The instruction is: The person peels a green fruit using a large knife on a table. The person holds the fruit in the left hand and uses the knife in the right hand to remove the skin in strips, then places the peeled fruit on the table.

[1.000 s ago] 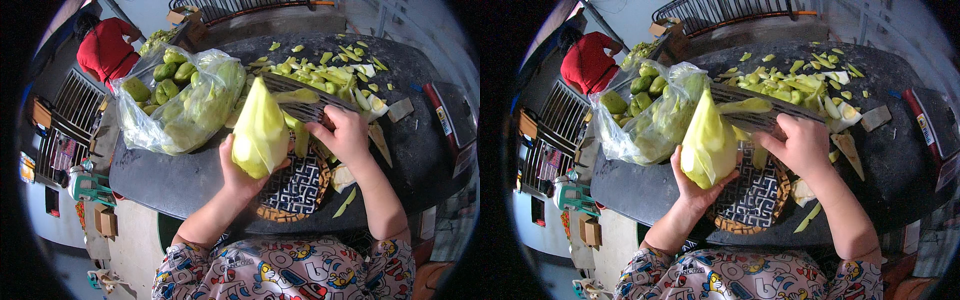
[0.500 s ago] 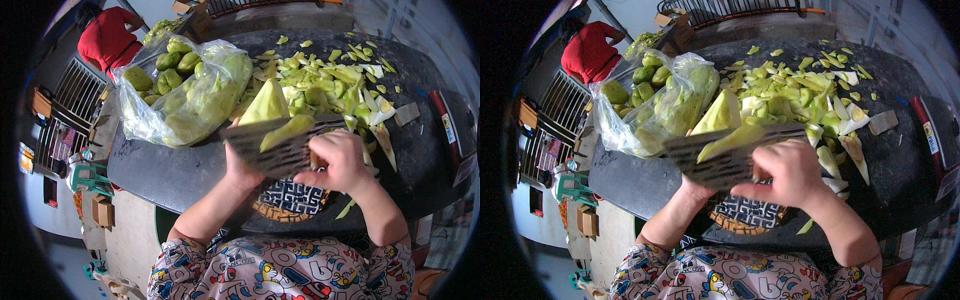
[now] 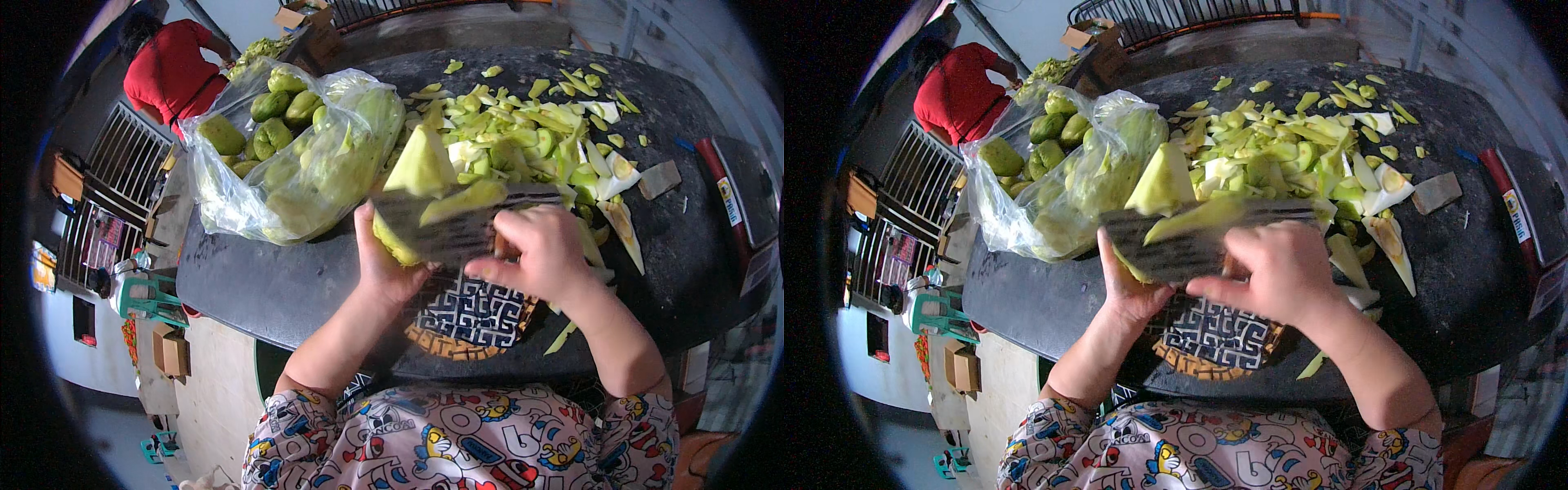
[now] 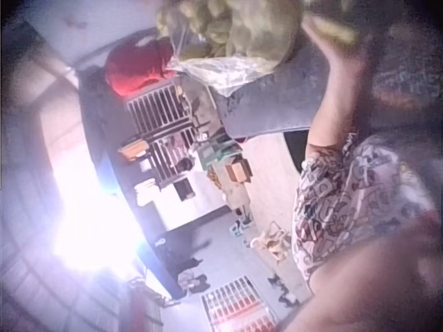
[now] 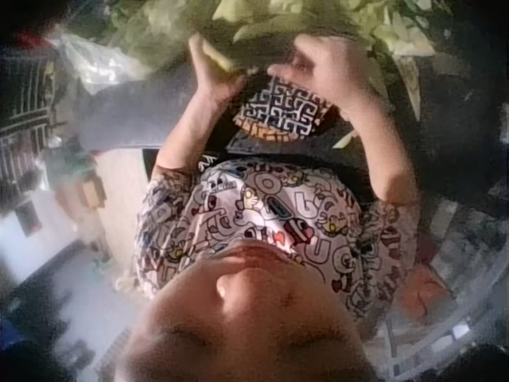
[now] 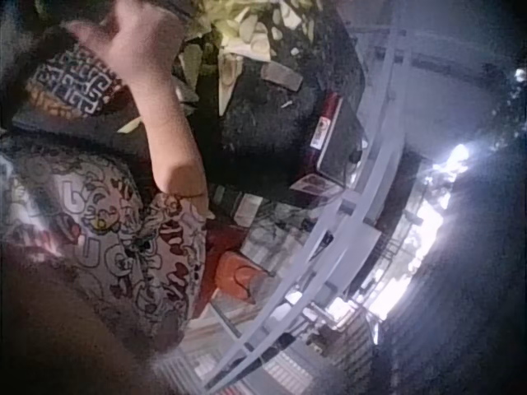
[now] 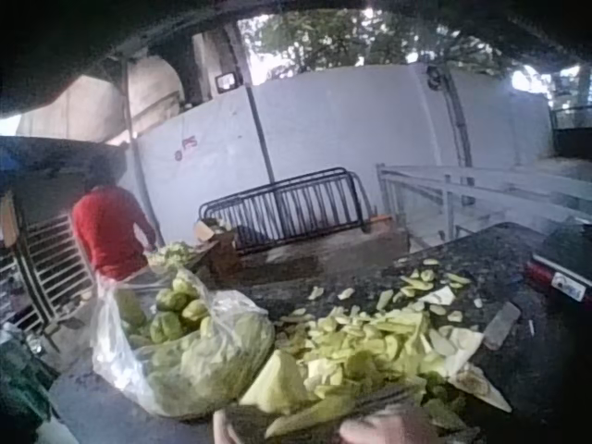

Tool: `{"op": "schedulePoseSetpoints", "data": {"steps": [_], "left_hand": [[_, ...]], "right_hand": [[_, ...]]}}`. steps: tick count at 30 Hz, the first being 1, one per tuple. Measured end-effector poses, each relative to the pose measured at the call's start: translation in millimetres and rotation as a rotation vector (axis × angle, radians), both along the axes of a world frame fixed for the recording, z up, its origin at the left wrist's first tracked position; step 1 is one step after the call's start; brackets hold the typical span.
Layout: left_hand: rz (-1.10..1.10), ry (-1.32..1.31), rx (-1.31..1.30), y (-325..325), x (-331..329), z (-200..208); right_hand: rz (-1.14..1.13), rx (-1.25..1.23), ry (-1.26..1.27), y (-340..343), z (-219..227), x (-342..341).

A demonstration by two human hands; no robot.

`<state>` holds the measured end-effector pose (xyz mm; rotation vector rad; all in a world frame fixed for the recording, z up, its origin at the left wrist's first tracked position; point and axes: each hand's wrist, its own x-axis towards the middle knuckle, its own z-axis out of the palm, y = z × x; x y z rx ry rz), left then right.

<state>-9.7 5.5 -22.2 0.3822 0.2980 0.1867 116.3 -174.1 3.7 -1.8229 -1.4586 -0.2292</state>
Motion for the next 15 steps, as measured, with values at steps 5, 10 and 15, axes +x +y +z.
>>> {"op": "schedulePoseSetpoints", "data": {"steps": [5,10,15], "left_hand": [[-0.054,-0.036,0.120,-13.6,-6.1,13.1],[0.075,0.144,0.112,-16.8,7.0,9.0],[0.013,0.202,0.172,-11.0,-2.1,5.3]], "right_hand": [[-0.112,-0.030,0.024,-4.2,4.1,17.6],[0.084,-0.045,-0.016,-6.6,13.7,-7.1],[-0.113,-0.058,0.110,-0.8,1.8,13.5]]}}
